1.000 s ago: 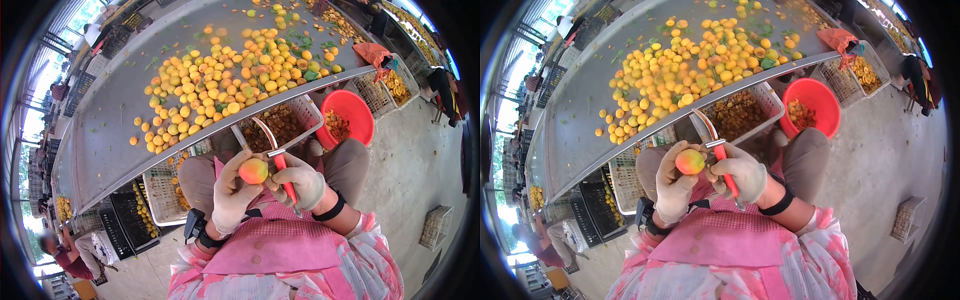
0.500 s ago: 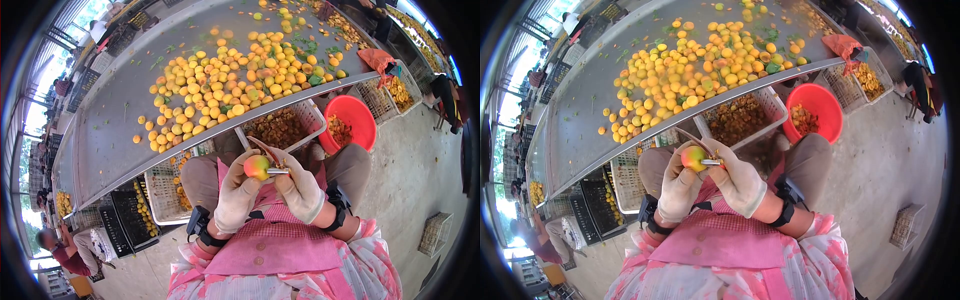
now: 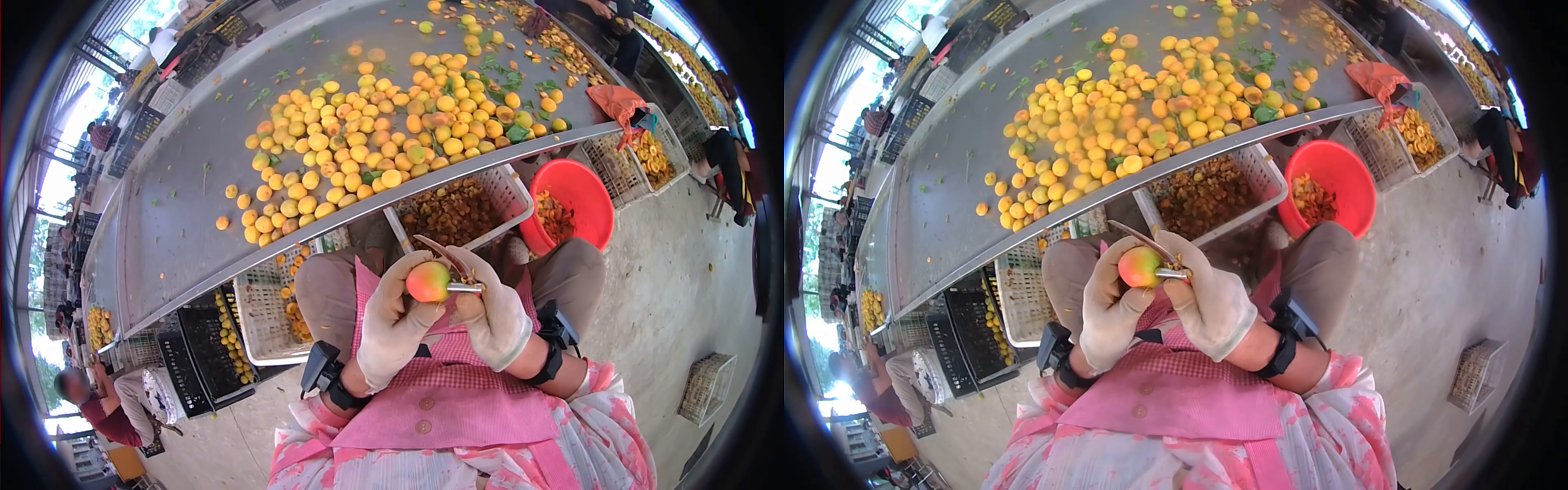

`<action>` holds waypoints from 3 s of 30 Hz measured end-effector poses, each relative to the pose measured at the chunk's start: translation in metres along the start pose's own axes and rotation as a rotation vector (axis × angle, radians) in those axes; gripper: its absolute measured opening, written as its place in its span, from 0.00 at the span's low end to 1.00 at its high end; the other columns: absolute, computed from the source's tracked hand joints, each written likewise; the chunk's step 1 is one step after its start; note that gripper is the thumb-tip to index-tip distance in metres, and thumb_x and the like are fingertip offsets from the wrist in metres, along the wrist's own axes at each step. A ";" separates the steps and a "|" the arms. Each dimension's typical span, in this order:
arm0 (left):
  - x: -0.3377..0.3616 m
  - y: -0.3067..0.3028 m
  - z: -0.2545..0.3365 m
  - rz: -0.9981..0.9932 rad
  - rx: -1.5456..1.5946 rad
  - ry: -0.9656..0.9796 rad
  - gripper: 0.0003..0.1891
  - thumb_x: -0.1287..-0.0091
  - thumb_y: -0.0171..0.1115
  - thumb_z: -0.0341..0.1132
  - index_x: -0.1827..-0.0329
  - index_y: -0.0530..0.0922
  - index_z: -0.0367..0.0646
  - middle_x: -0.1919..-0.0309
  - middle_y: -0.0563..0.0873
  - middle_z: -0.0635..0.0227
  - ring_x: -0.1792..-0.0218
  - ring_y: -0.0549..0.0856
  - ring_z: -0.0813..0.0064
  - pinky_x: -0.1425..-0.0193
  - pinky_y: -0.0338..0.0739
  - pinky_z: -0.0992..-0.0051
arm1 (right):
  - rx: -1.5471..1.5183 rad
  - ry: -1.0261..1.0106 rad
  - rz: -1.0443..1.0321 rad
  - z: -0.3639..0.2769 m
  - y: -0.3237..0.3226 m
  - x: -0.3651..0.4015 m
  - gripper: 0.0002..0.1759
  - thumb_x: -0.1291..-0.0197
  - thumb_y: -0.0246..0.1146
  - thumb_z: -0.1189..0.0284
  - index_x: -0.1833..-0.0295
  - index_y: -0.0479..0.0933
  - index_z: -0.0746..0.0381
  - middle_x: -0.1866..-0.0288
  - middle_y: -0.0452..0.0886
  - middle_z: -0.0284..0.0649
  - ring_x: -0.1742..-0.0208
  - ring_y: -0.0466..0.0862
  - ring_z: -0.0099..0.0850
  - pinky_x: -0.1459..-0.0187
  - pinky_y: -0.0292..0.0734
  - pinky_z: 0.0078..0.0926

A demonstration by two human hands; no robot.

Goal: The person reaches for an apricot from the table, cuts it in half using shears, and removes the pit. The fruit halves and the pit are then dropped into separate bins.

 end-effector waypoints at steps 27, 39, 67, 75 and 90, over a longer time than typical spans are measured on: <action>-0.013 -0.001 -0.037 0.045 0.431 -0.021 0.35 0.32 0.69 0.44 0.29 0.65 0.38 0.39 0.77 0.68 0.38 0.76 0.74 0.31 0.68 0.72 | -0.907 0.512 -0.194 0.029 0.029 0.001 0.30 0.22 0.49 0.58 0.24 0.59 0.63 0.73 0.64 0.24 0.78 0.60 0.12 0.77 0.55 0.13; -0.018 -0.022 -0.038 0.095 0.884 -0.146 0.23 0.23 0.56 0.35 0.29 0.66 0.40 0.38 0.78 0.61 0.40 0.81 0.68 0.33 0.74 0.67 | -0.366 0.333 -0.198 0.034 0.005 0.003 0.28 0.24 0.50 0.63 0.25 0.60 0.67 0.52 0.82 0.55 0.53 0.86 0.48 0.53 0.79 0.33; -0.012 -0.010 -0.032 0.058 0.540 -0.143 0.28 0.27 0.63 0.40 0.29 0.68 0.36 0.39 0.79 0.66 0.37 0.77 0.72 0.29 0.68 0.68 | 0.203 0.112 -0.191 0.024 0.017 0.010 0.36 0.28 0.53 0.60 0.21 0.50 0.60 0.65 0.83 0.56 0.66 0.83 0.56 0.65 0.78 0.48; -0.006 -0.007 -0.013 0.093 0.130 -0.177 0.28 0.31 0.67 0.38 0.32 0.70 0.35 0.42 0.81 0.67 0.41 0.78 0.76 0.32 0.70 0.73 | 0.358 0.149 -0.229 0.026 0.017 0.010 0.37 0.29 0.55 0.61 0.21 0.51 0.63 0.71 0.82 0.53 0.70 0.83 0.53 0.69 0.78 0.47; -0.009 0.001 0.018 0.040 -0.308 -0.047 0.32 0.31 0.68 0.45 0.31 0.70 0.34 0.44 0.80 0.67 0.44 0.78 0.77 0.35 0.71 0.75 | 0.234 0.023 -0.257 0.020 0.013 0.004 0.39 0.28 0.53 0.53 0.21 0.50 0.62 0.62 0.83 0.55 0.65 0.83 0.56 0.66 0.80 0.47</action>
Point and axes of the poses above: each hand's wrist, its own x-axis away from the middle knuckle, its own y-axis out of the palm, z = x × y, the point moved 9 cm from there along -x, towards the middle knuckle
